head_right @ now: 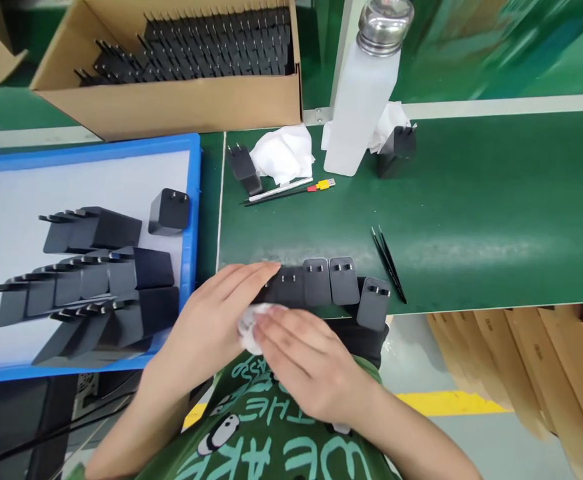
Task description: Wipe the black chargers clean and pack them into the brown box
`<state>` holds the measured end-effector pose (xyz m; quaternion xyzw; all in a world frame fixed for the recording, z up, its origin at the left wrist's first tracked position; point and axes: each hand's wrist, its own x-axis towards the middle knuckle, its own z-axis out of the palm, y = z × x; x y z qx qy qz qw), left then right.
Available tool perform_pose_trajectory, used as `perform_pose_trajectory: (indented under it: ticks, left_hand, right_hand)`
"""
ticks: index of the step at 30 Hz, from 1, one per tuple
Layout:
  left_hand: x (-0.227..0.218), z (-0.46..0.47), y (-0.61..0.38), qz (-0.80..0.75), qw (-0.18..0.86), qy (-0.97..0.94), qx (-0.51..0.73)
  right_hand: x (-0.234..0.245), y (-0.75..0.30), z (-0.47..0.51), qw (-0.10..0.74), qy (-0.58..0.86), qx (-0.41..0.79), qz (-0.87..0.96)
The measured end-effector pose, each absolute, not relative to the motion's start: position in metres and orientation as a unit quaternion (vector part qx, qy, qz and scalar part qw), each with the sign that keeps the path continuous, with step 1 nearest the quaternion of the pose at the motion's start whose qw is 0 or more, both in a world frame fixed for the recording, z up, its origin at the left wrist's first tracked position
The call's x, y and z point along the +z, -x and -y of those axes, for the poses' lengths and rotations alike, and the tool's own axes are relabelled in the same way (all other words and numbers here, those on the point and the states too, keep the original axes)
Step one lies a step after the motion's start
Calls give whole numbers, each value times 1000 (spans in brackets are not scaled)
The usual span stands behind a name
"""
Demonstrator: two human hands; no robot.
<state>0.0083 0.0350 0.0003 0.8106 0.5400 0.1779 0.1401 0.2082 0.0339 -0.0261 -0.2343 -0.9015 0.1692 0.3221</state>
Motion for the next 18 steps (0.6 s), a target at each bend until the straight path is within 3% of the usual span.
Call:
perform_pose_trajectory:
  ticks: [4, 10, 13, 18]
  left_hand:
    - [0, -35, -7, -544, 155, -805, 179]
    - [-1, -34, -6, -541, 157, -804, 189]
    - [-2, -35, -4, -536, 165, -806, 186]
    - [4, -39, -7, -552, 182, -799, 152]
  right_hand:
    - [-14, -226, -34, 351, 225, 264, 870]
    - [-18, -212, -35, 359, 298, 118, 876]
    - [-22, -210, -31, 327, 246, 147, 901]
    - [-10, -246, -26, 331, 276, 203, 879]
